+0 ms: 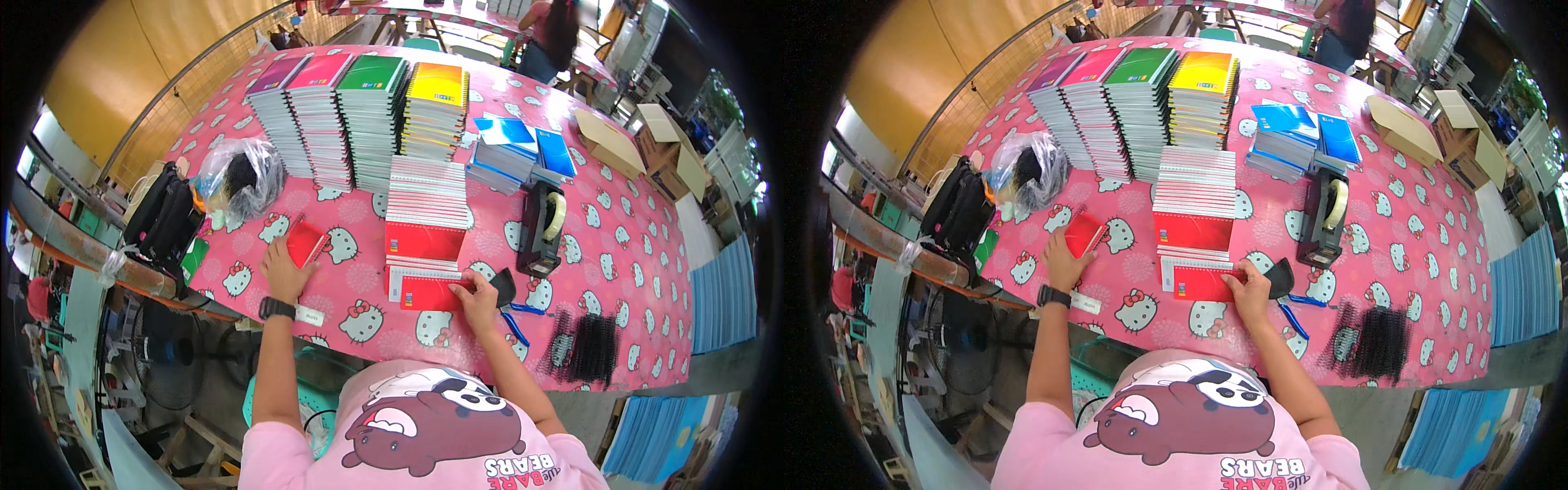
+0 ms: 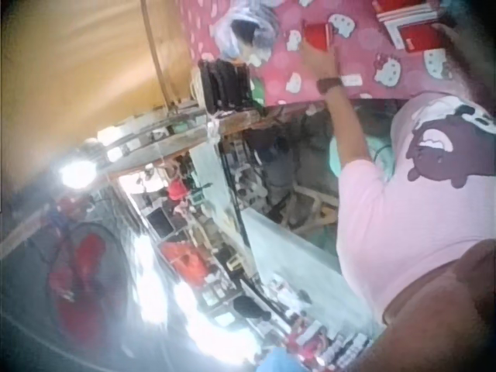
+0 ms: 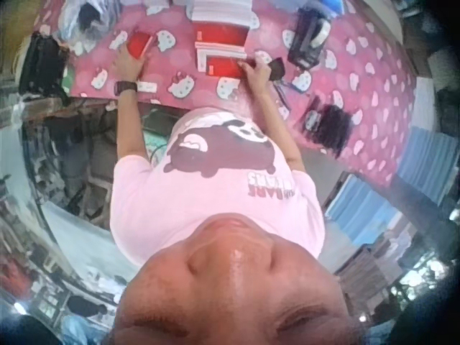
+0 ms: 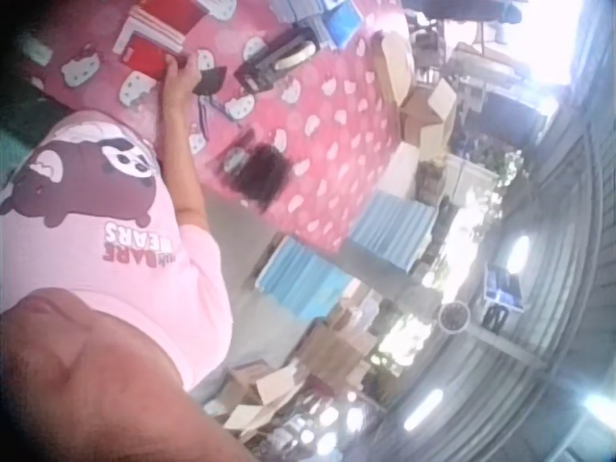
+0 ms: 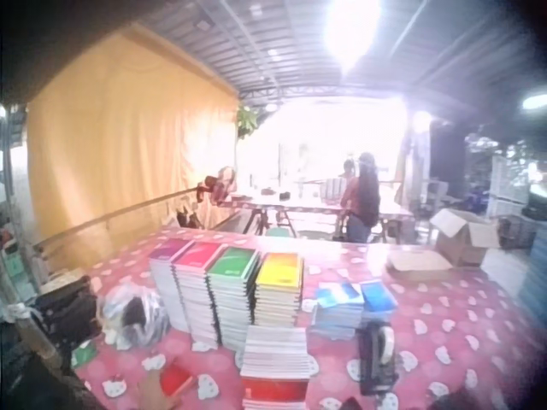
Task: The person organizes stacks of notebooks by hand on a table, aligns the pages, and manually threads spiral binding coils through the pre-punched holes of each notebook.
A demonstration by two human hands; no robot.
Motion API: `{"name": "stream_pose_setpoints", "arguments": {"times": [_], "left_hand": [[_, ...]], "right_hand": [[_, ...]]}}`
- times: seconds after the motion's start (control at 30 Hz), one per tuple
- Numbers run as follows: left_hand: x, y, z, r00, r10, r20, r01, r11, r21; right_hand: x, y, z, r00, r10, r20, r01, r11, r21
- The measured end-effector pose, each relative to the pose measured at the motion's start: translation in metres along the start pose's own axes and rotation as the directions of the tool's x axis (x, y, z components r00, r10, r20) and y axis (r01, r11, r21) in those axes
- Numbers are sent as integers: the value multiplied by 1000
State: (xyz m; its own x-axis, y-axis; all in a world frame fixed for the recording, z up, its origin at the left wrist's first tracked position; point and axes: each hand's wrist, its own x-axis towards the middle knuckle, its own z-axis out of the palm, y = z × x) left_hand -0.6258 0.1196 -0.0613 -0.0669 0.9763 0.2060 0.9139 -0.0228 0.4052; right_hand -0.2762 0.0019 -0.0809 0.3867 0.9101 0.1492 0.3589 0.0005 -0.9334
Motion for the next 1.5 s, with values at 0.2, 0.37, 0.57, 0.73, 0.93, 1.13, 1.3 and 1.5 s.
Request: {"name": "stream_pose_setpoints", "arguments": {"times": [0.2, 0.37, 0.57, 0.73, 0.93, 1.13, 1.3, 1.5], "left_hand": [[-57, 79, 6, 891, 423, -164, -452, 799, -396], [-116, 115, 45, 977, 212, -31, -106, 351, -930], [-124, 124, 55, 908, 225, 354, 266, 344, -901], [-118, 156, 9, 843, 515, -152, -508, 673, -538], [-122, 156, 29, 709, 705, 32, -605, 631, -486], [-122, 160, 28, 644, 762, -66, -697, 549, -462], [-123, 166, 28, 696, 711, -103, -656, 570, -496], [-125, 162, 34, 700, 710, -72, -641, 581, -501]], "right_hand": [[-5, 1, -17, 997, 51, 65, -59, 990, 125], [-37, -21, 5, 956, -170, 239, 76, 930, 360], [-48, -30, 22, 990, 52, 134, -98, 927, 362], [-41, -24, 21, 989, 35, 147, -86, 930, 357], [-27, -27, -44, 989, -136, -55, 134, 990, -32], [-29, 32, -188, 877, 68, -476, -384, 695, -608], [-48, 57, -178, 964, -20, -266, -200, 603, -772], [-43, 50, -168, 958, -135, -254, -143, 543, -828]]}}
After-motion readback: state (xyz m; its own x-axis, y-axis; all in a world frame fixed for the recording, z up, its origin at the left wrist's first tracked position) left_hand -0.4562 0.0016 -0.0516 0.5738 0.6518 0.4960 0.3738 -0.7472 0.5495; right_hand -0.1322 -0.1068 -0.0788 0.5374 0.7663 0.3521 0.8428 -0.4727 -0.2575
